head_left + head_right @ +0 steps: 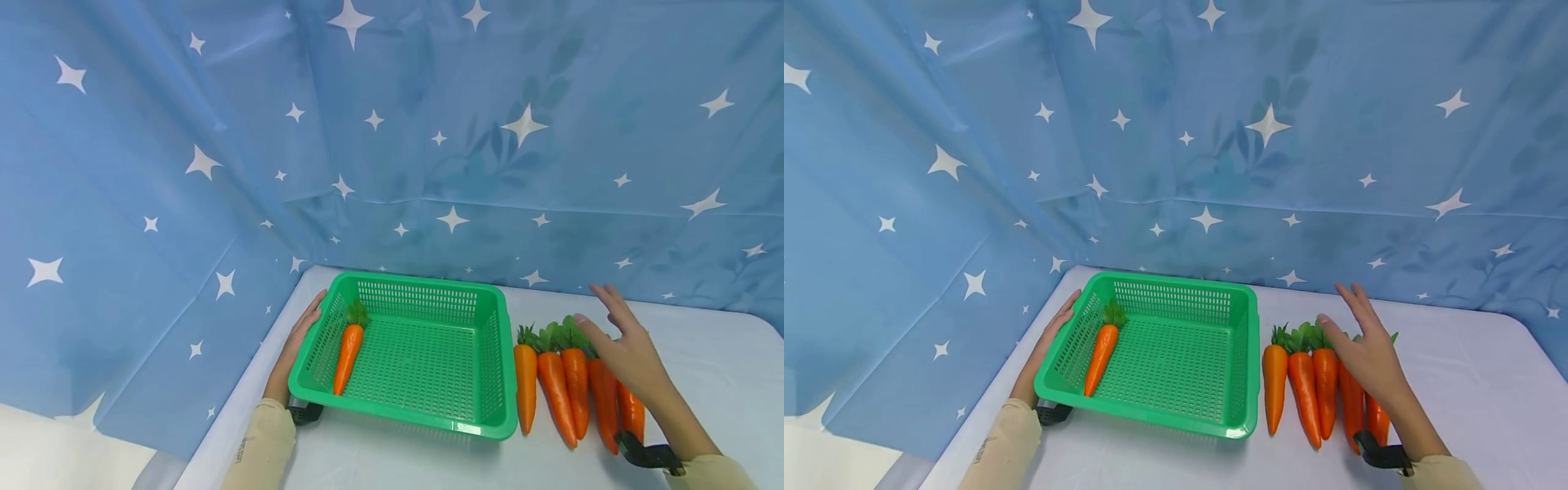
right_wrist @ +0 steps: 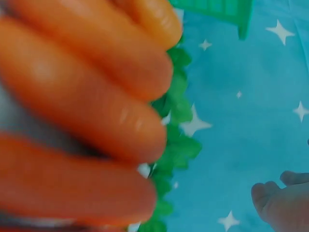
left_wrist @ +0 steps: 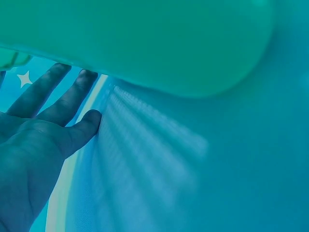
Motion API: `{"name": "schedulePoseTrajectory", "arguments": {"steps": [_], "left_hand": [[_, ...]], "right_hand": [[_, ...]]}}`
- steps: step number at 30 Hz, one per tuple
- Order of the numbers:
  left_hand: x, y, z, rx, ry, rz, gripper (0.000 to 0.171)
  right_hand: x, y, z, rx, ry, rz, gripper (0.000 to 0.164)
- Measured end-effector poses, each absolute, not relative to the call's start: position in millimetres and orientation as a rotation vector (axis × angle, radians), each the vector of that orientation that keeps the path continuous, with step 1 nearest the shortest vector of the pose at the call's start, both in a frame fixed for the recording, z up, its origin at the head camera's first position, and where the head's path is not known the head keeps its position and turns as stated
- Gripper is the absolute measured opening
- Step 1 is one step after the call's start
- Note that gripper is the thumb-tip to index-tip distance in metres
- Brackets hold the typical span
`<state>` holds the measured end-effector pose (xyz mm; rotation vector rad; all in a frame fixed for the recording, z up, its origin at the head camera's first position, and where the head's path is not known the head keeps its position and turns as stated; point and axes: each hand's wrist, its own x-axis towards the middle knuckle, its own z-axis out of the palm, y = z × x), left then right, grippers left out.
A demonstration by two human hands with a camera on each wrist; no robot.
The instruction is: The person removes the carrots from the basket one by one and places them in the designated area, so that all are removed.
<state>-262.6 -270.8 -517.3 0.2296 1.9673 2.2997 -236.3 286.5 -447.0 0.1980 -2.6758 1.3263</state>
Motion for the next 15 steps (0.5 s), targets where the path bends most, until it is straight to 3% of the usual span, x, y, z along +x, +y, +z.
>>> {"name": "schedulePoseTrajectory", "arguments": {"steps": [15], "left_hand": [[-261.4,-270.6,-514.6,0.199,1.947,2.303,0.063]], "right_hand": [[-259.7,224.6,-422.4,0.478,-2.539,1.573,0.066]]}}
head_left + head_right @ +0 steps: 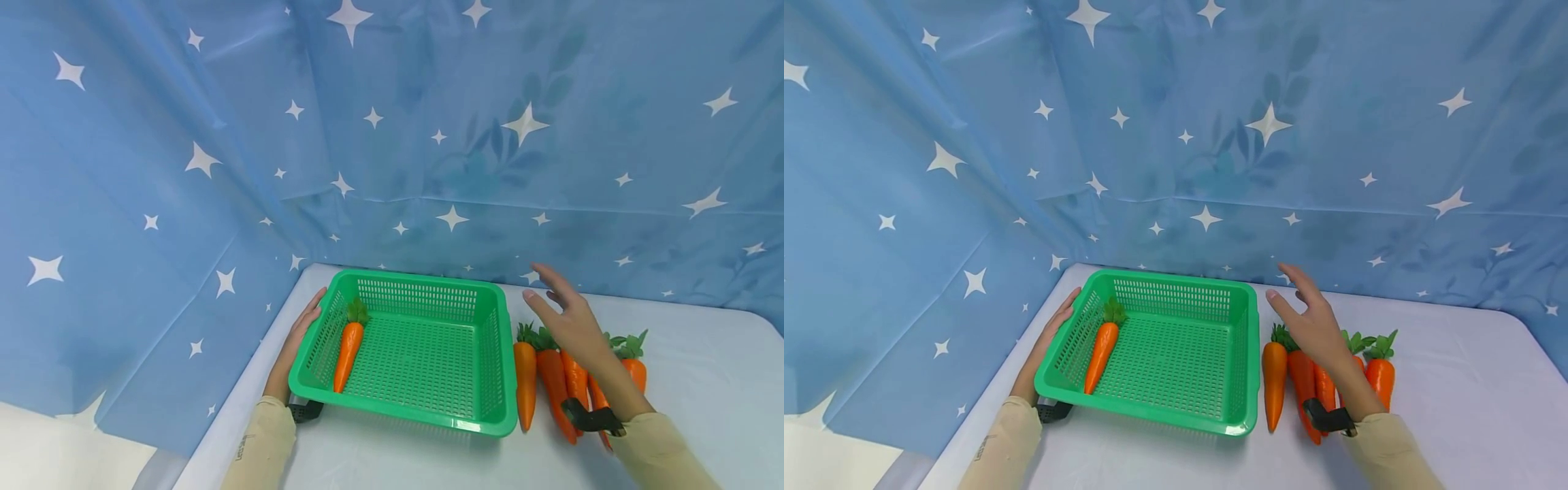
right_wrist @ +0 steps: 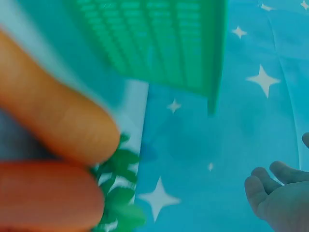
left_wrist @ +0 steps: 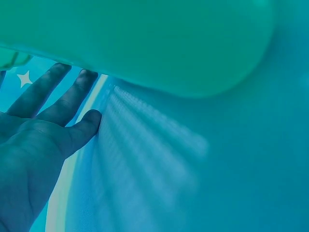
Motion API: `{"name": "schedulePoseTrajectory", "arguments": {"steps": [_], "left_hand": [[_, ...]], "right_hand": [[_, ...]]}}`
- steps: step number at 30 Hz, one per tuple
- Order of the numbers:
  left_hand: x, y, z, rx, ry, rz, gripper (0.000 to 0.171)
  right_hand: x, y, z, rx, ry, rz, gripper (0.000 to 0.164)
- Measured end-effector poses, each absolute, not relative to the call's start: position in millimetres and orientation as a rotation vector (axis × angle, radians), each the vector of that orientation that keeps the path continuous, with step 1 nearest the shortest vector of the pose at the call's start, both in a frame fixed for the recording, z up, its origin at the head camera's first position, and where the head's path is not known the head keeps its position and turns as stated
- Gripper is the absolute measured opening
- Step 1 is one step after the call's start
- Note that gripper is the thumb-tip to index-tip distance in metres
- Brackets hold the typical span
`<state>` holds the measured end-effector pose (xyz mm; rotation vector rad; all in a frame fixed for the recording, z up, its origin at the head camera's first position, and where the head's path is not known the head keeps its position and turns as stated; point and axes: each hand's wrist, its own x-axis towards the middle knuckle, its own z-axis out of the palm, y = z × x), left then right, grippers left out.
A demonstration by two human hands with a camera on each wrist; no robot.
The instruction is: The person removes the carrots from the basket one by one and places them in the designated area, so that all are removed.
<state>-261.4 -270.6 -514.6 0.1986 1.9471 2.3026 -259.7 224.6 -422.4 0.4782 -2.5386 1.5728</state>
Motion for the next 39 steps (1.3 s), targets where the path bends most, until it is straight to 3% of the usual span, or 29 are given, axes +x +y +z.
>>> {"name": "schedulePoseTrajectory", "arguments": {"steps": [24,39], "left_hand": [[-262.9,-271.1,-515.2,0.201,1.999,2.273,0.063],[-263.8,-271.8,-516.3,0.233,1.984,2.281,0.063]], "right_hand": [[-282.8,140.1,-398.3,0.621,-2.502,1.755,0.063],[-293.4,84.9,-415.3,0.764,-2.509,1.790,0.063]]}}
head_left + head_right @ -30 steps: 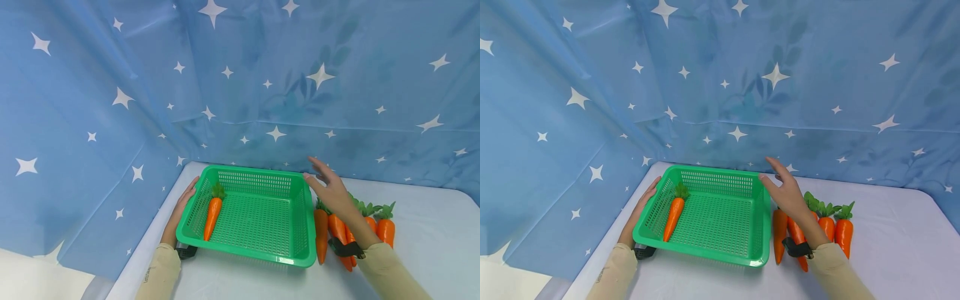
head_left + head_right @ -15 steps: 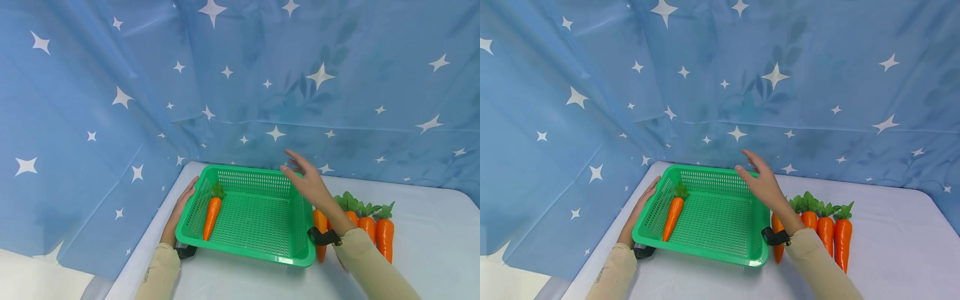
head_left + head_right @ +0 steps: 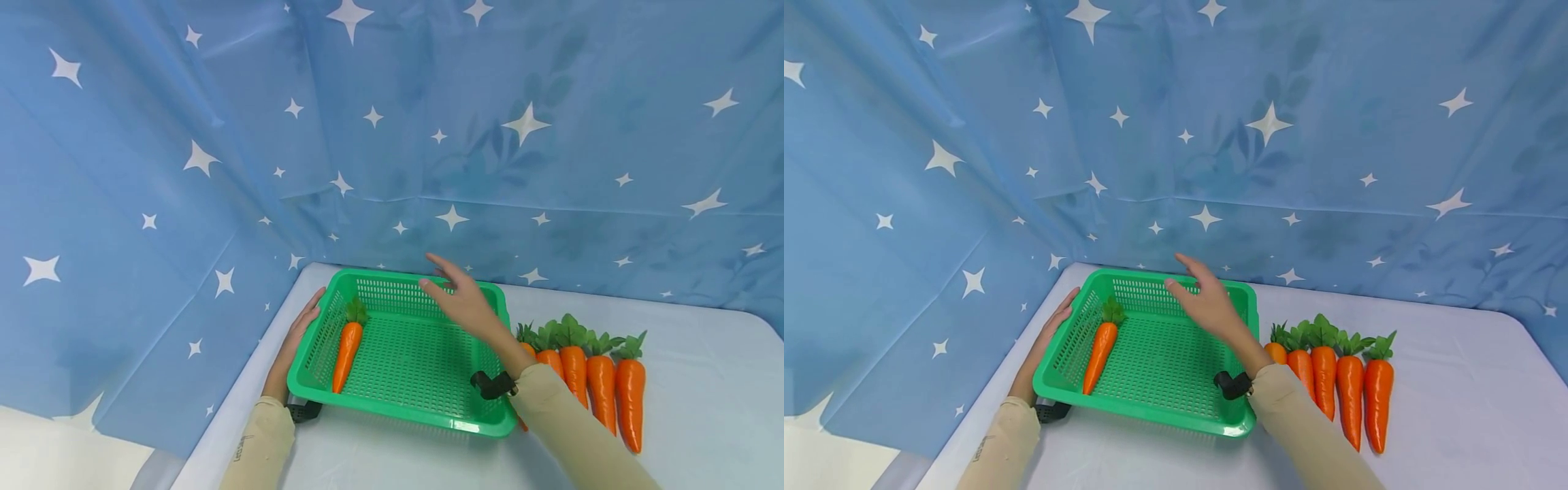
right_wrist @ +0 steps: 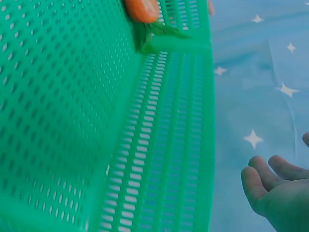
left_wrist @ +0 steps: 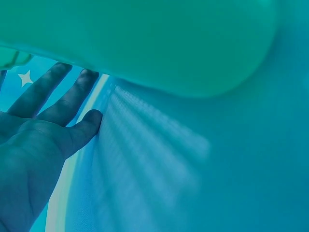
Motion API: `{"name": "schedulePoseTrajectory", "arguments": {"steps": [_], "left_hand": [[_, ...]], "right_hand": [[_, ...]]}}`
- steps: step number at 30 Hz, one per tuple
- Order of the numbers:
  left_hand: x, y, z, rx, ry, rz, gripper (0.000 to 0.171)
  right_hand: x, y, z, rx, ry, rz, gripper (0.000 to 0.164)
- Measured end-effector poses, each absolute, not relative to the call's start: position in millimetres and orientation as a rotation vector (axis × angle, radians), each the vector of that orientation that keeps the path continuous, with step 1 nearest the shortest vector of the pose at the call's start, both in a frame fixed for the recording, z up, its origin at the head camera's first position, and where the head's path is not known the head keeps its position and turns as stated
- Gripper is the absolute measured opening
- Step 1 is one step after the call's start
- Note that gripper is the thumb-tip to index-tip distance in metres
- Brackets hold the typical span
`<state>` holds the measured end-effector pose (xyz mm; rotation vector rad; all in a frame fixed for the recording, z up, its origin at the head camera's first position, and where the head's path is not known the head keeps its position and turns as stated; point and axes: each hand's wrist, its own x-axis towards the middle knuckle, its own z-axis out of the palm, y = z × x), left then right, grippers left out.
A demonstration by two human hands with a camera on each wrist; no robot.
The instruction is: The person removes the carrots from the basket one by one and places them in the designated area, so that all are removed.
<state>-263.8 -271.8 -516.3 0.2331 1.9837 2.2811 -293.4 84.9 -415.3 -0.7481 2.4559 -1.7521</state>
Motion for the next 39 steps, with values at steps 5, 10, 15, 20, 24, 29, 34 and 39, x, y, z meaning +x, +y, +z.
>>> {"name": "schedulePoseTrajectory", "arguments": {"steps": [5,10,15,20,24,29,34,39], "left_hand": [[-262.6,-271.1,-514.6,0.224,1.998,2.269,0.062],[-262.1,-270.7,-513.3,0.210,1.993,2.272,0.062],[-261.7,-272.7,-514.5,0.194,2.037,2.245,0.063],[-259.8,-271.4,-516.4,0.204,2.002,2.270,0.063],[-261.1,-271.0,-515.1,0.231,2.013,2.267,0.063],[-262.3,-272.4,-514.9,0.217,2.042,2.249,0.064],[-261.0,-272.3,-512.3,0.205,1.984,2.256,0.065],[-258.8,-270.7,-511.5,0.193,1.958,2.267,0.064]], "right_hand": [[-294.4,66.2,-417.0,-0.736,2.415,-1.730,0.065],[-295.9,49.6,-419.7,-0.717,2.386,-1.705,0.065],[-296.0,32.0,-426.6,-0.704,2.365,-1.664,0.065],[-293.8,17.6,-435.2,-0.708,2.333,-1.637,0.066],[-291.1,6.6,-439.5,-0.737,2.316,-1.585,0.068],[-287.1,-7.5,-445.8,-0.730,2.269,-1.545,0.070],[-285.2,-16.7,-452.2,-0.706,2.204,-1.550,0.071],[-285.2,-21.4,-459.9,-0.682,2.156,-1.547,0.071]]}}
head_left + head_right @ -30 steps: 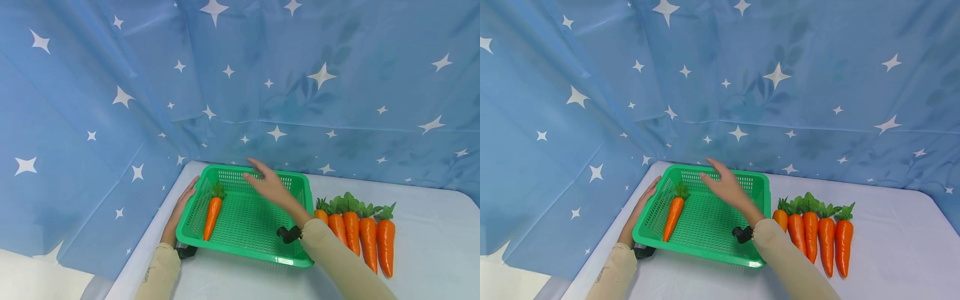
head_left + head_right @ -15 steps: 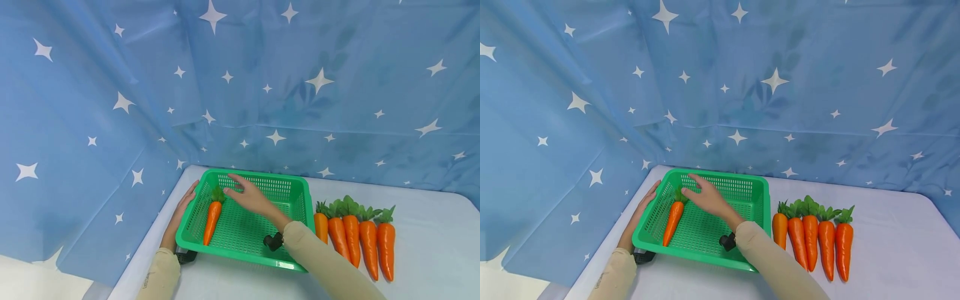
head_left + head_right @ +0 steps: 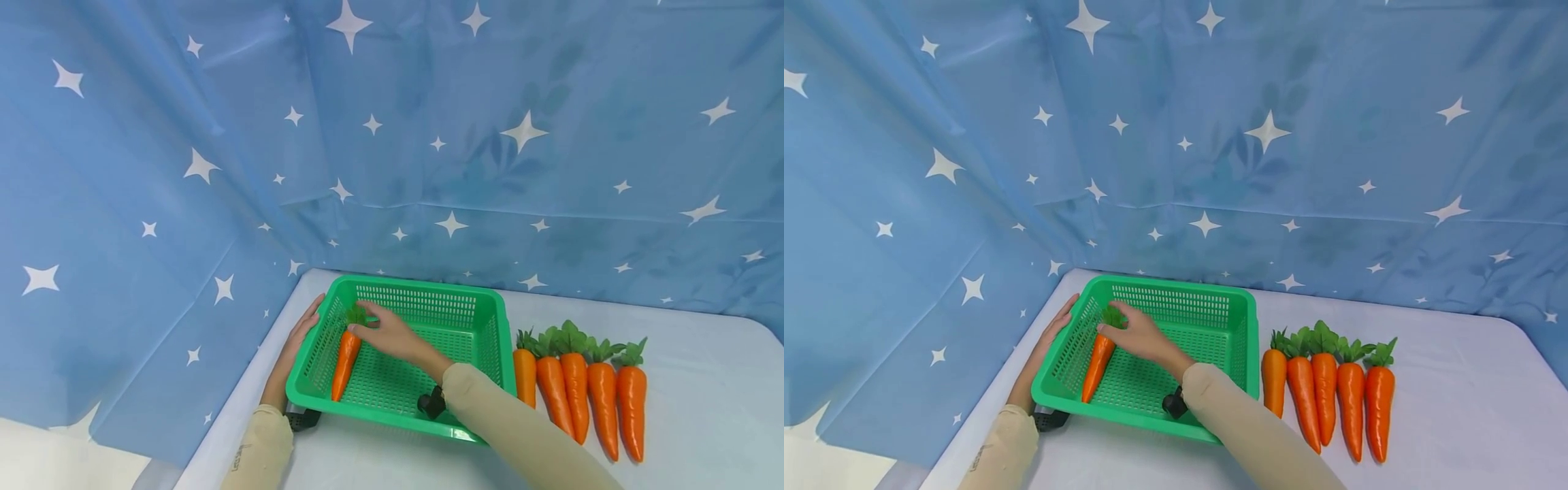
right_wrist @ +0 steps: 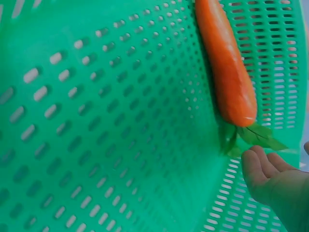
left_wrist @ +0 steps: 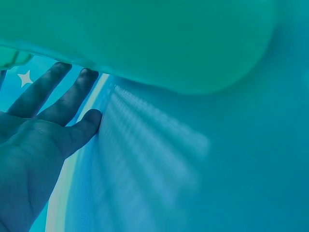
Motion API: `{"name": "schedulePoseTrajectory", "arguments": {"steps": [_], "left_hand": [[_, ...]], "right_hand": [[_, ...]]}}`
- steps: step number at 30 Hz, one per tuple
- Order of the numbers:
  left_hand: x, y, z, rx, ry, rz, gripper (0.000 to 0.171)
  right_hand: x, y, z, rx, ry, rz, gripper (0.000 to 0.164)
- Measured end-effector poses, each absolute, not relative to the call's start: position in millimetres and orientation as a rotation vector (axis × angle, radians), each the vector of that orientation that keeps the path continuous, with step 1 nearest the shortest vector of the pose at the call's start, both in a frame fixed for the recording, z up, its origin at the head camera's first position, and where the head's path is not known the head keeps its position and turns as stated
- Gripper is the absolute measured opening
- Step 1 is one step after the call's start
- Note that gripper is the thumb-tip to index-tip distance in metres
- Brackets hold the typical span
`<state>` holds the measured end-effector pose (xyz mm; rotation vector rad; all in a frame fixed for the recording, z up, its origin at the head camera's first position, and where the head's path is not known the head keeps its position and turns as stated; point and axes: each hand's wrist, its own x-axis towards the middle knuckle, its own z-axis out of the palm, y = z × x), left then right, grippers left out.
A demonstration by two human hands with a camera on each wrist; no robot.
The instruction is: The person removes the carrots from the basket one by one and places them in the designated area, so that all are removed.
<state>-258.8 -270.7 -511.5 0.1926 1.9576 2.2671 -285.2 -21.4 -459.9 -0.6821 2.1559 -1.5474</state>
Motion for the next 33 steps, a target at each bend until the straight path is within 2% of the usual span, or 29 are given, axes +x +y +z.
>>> {"name": "schedulePoseTrajectory", "arguments": {"steps": [33], "left_hand": [[-259.8,-270.9,-513.5,0.188,1.963,2.279,0.062]], "right_hand": [[-288.1,-38.4,-484.4,-0.744,2.069,-1.456,0.070]]}}
